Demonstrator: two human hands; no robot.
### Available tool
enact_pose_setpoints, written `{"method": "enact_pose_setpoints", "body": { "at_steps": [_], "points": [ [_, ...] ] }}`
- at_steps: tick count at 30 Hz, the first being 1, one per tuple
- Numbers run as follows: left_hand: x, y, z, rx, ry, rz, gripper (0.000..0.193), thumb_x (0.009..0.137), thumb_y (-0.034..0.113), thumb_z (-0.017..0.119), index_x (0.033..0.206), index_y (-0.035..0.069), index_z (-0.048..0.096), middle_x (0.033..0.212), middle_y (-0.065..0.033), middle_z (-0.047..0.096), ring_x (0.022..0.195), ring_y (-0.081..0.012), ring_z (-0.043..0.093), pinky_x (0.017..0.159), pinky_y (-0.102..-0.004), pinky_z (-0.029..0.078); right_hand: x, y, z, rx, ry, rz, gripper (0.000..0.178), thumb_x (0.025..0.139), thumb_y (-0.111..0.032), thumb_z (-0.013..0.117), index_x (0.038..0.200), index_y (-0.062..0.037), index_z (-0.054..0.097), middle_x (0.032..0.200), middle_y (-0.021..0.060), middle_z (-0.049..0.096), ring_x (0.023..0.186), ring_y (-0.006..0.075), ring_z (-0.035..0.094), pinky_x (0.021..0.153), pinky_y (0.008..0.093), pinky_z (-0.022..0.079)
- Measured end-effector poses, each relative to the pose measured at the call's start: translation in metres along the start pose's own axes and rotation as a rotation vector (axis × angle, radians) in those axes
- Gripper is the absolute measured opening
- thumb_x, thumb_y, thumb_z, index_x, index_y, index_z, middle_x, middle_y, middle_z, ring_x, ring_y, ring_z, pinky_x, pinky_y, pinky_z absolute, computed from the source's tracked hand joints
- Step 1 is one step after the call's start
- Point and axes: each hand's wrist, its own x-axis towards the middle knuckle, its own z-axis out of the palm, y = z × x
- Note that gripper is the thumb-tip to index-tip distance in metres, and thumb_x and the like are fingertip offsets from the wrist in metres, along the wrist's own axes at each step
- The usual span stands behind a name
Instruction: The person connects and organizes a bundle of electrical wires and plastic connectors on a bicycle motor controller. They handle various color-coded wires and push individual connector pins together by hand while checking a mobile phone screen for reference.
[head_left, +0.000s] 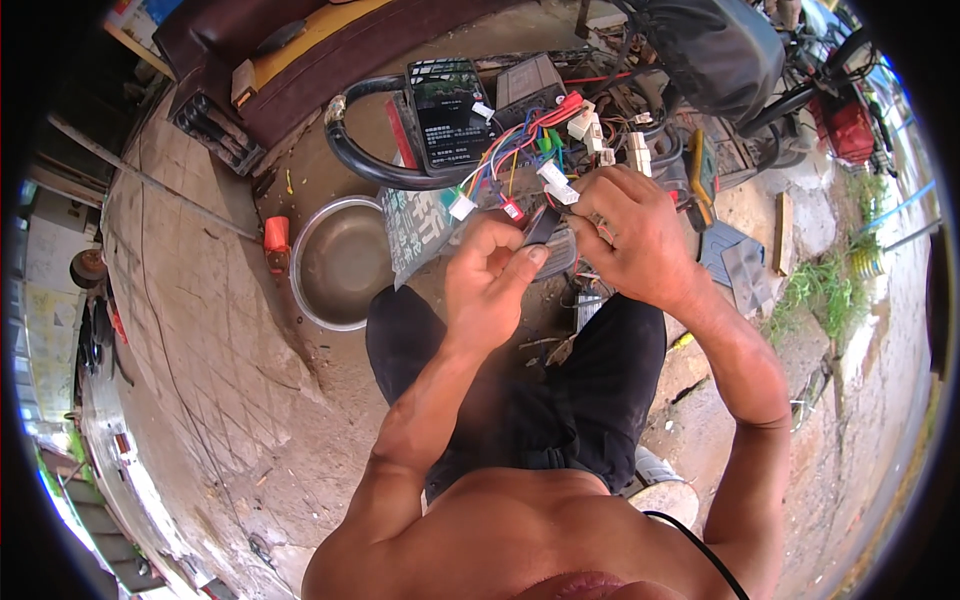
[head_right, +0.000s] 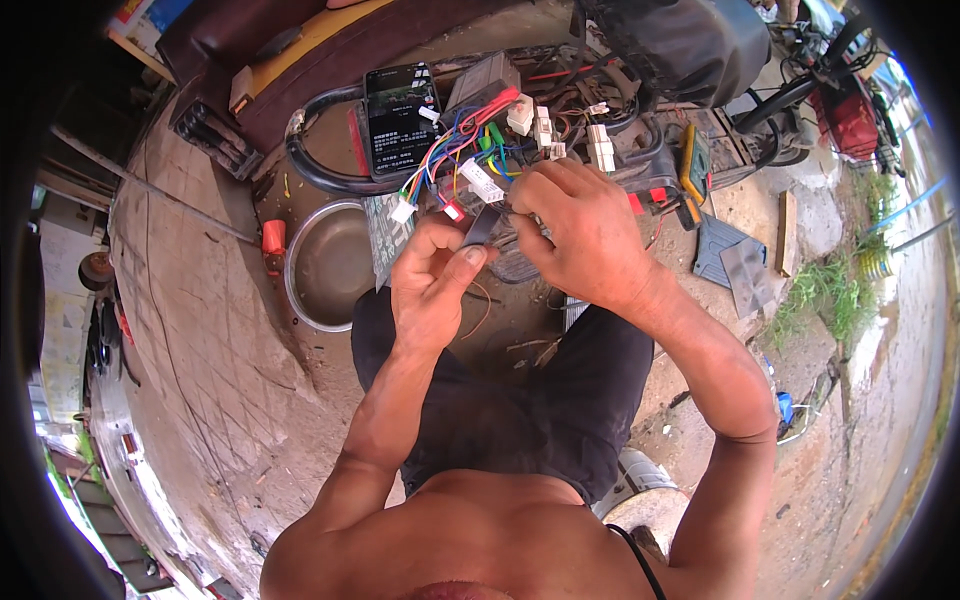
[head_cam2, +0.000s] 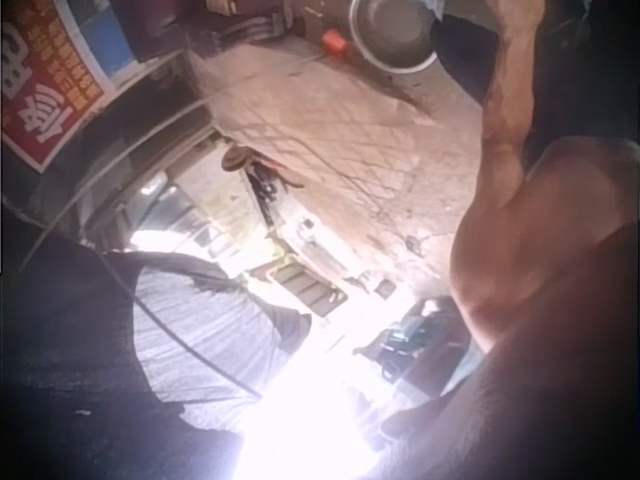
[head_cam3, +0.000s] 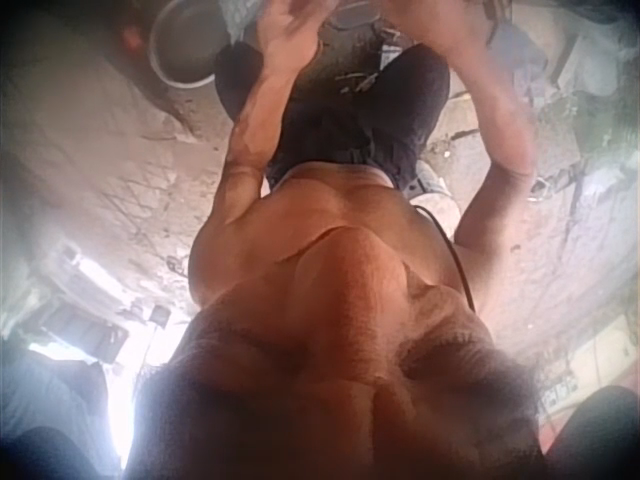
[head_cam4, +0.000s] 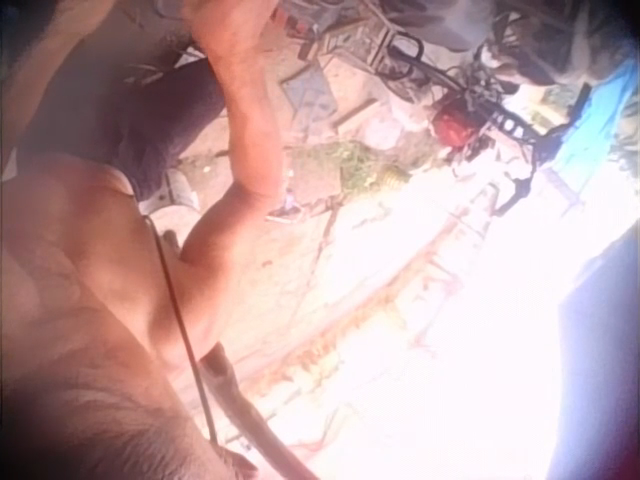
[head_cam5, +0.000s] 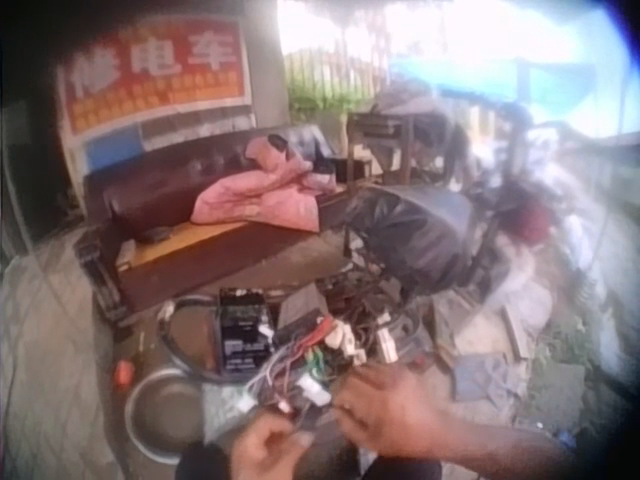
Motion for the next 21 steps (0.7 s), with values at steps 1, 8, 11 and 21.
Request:
{"method": "enact_pose_setpoints", "body": {
  "at_steps": [1, 8, 11, 21],
  "points": [
    [-0.001, 0.005, 0.001, 0.0, -0.001, -0.002, 0.011, 0.095, -0.001, 0.069, 0.094, 0.0, 0.058, 0.097, 0.0, 0.053, 0.085, -0.0066, 0.057, 0.075, -0.0229, 0.047, -0.002, 0.001, 0.004, -0.059, 0.029, -0.03, 0.016, 0.077, -0.004, 0.07, 0.087, -0.006, 0.058, 0.085, 0.0092, 0.062, 0.083, 0.033, 0.063, 0.072, 0.045, 0.05],
    [-0.005, 0.019, 0.005, -0.052, -0.027, -0.027, 0.015, 0.091, -0.004, 0.07, 0.104, -0.002, 0.063, 0.101, -0.0017, 0.059, 0.088, -0.0108, 0.06, 0.078, -0.0267, 0.052, -0.007, 0.008, 0.011, -0.166, 0.075, -0.131, 0.016, 0.076, -0.005, 0.071, 0.089, -0.0059, 0.062, 0.093, 0.0063, 0.066, 0.086, 0.0281, 0.063, 0.078, 0.0414, 0.048],
    [-0.001, 0.023, 0.005, 0.04, -0.072, 0.079, 0.024, 0.089, -0.005, 0.07, 0.112, -0.002, 0.066, 0.1, -0.0034, 0.06, 0.09, -0.0147, 0.062, 0.079, -0.0286, 0.054, -0.01, 0.012, 0.01, -0.157, 0.09, -0.142, 0.014, 0.076, -0.005, 0.071, 0.088, -0.0055, 0.063, 0.096, 0.0064, 0.068, 0.086, 0.0271, 0.064, 0.078, 0.0403, 0.048],
    [0.045, 0.045, -0.003, 0.677, -0.28, 0.558, 0.022, 0.084, -0.001, 0.075, 0.106, 0.002, 0.073, 0.098, -0.0087, 0.062, 0.09, -0.0244, 0.063, 0.081, -0.034, 0.052, -0.013, 0.015, 0.007, -0.151, 0.101, -0.145, 0.013, 0.076, -0.007, 0.074, 0.086, -0.005, 0.067, 0.096, 0.0069, 0.069, 0.087, 0.0264, 0.064, 0.078, 0.0397, 0.048]
  ]
}}
